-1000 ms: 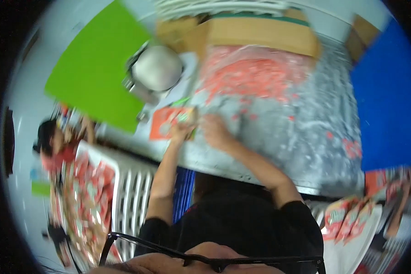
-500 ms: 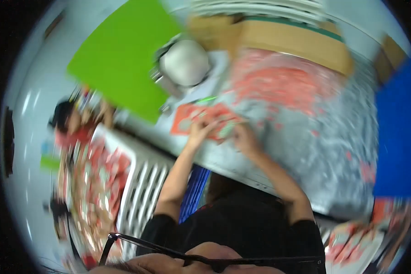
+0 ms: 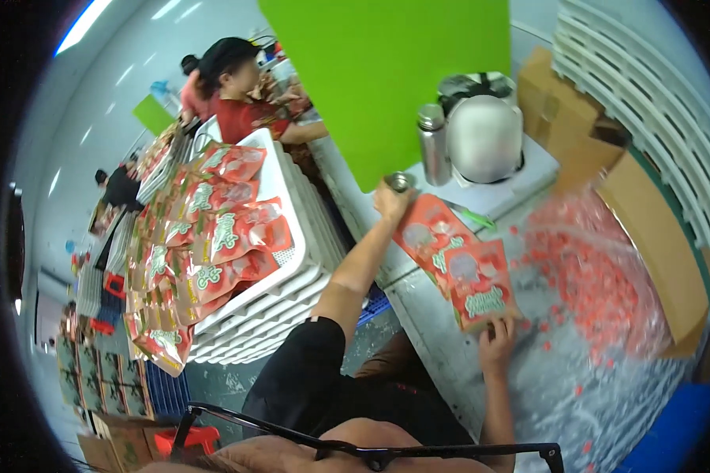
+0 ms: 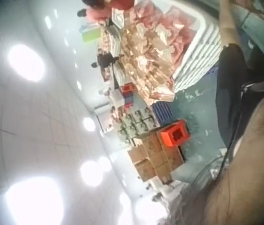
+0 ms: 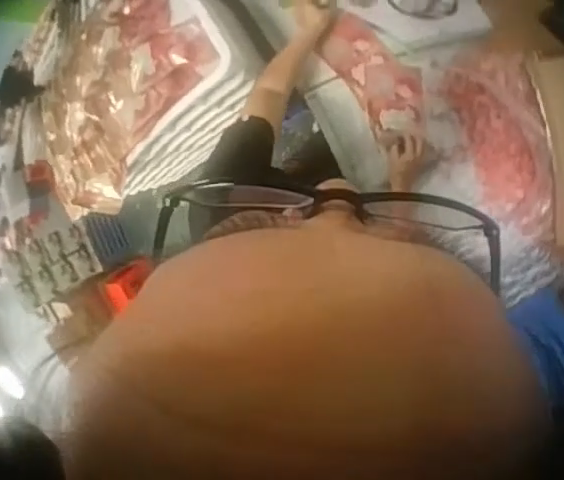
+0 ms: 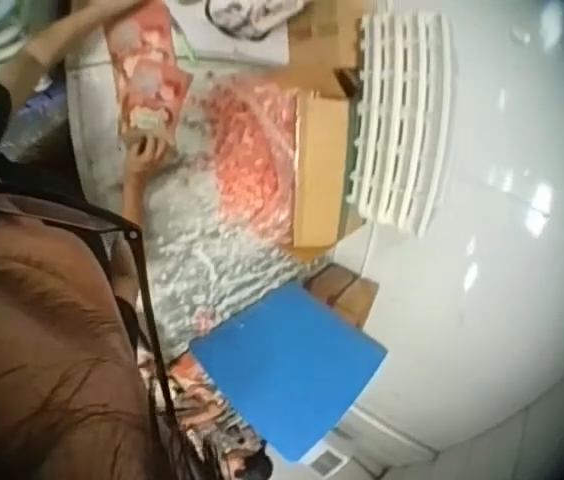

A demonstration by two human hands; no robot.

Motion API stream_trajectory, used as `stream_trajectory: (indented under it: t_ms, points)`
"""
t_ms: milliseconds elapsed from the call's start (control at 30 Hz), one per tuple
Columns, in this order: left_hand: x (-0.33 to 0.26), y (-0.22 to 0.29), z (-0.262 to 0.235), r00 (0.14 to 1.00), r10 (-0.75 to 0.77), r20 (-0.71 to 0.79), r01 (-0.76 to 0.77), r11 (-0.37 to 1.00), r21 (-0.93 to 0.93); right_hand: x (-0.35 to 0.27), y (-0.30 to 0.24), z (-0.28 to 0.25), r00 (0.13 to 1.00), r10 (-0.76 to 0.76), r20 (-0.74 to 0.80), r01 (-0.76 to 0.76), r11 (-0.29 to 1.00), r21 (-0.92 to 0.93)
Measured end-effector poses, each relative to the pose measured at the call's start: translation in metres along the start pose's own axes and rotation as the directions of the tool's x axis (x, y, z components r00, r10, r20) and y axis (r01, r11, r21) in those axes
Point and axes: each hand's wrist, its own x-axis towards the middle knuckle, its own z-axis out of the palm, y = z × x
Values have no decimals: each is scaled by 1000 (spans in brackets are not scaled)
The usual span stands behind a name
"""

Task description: Filling plastic bags with small pink snack items and stacking the finished bags onto white trays.

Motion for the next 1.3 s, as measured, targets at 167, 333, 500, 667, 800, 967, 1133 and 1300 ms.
stream_trajectory:
  t_ms: [167,333,500,667,800,967,1133,1300]
  points:
    - [-4,4,6,1000,-22,-15,22,1000,21,-1,-6,-6,999,-22,-42,17,993,-118]
    - [-8,16,-2,999,38,7,-38,998,-49,0,6,0,999,-28,-43,21,990,-137]
    - [-18,42,-28,971,237,-39,-234,893,-384,1,2,0,999,37,-40,-42,992,-122]
    - [-60,98,-79,945,282,163,-172,858,-484,4,5,1,999,20,-50,-26,993,-116]
    - [-94,137,-131,877,337,344,-77,804,-590,5,2,1,996,-12,-84,6,998,-66]
    - [-127,173,-191,737,501,453,-54,712,-700,2,4,-3,998,63,1,-63,997,-33]
    - [-153,203,-244,593,615,519,-50,672,-739,6,3,1,996,-22,-89,15,997,-71]
    - [-175,221,-277,475,726,497,-51,587,-808,10,-8,-2,992,-57,-110,46,994,-103]
